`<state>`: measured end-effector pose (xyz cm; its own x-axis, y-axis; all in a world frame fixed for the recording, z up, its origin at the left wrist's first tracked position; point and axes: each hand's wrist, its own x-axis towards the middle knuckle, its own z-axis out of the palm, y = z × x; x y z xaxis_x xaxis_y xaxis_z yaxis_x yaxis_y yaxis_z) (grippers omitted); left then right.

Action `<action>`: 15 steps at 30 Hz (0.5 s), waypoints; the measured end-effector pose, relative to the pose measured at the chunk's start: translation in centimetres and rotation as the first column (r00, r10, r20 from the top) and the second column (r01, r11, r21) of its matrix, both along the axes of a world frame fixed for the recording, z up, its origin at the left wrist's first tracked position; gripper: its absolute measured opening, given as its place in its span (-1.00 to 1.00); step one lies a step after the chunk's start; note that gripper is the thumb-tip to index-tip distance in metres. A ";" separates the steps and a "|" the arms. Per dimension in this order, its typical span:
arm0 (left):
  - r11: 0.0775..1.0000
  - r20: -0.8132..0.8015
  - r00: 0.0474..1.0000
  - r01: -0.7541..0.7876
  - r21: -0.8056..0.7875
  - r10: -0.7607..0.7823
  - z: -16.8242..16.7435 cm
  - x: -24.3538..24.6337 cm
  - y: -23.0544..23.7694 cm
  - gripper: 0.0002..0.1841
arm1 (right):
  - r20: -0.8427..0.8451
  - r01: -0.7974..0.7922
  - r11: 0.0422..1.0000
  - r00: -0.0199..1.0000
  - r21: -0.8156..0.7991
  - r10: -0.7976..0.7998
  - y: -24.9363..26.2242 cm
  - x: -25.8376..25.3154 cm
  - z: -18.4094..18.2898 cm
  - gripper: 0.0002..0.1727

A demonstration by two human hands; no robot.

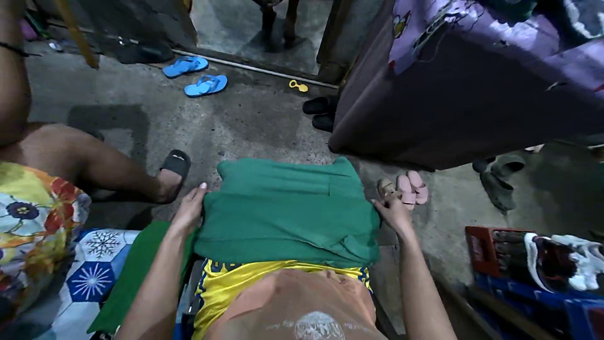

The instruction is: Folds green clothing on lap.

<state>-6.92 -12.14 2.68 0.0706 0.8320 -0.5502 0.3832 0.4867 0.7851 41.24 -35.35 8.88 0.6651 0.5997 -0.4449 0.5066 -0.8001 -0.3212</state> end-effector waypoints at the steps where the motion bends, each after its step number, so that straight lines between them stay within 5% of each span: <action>1: 1.000 0.026 0.999 -0.020 0.004 0.019 -0.2 -0.1 -0.2 -0.45 | -0.012 0.049 0.990 0.999 0.134 -0.048 -0.6 0.0 -0.6 -0.60; 4: 0.998 0.118 0.992 -0.056 0.012 0.055 -0.4 -0.5 -0.8 -0.42 | -0.161 0.333 0.774 0.942 0.539 -0.293 -1.8 -0.5 -2.7 -0.70; 8: 0.991 0.237 0.962 -0.135 -0.009 0.134 -0.4 -1.1 -1.5 -0.48 | -0.433 0.623 0.482 0.779 0.617 -0.453 -1.8 -2.9 -5.9 -0.61; 12: 0.983 0.310 0.945 -0.149 0.104 0.110 -0.7 -1.8 -2.0 -0.71 | -0.330 0.538 0.518 0.834 0.665 -0.443 -1.8 -4.3 -7.1 -0.65; 15: 0.904 0.107 0.986 -0.162 0.395 0.130 0.2 -1.8 -2.2 -0.79 | -0.144 0.360 0.550 0.906 0.753 -0.397 -2.2 -4.4 -5.8 -0.61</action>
<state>-8.73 -14.32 2.83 -0.0401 0.9853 -0.1663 0.2629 0.1710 0.9495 36.88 -37.56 3.10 0.9171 0.3923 0.0708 0.2415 -0.4053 -0.8817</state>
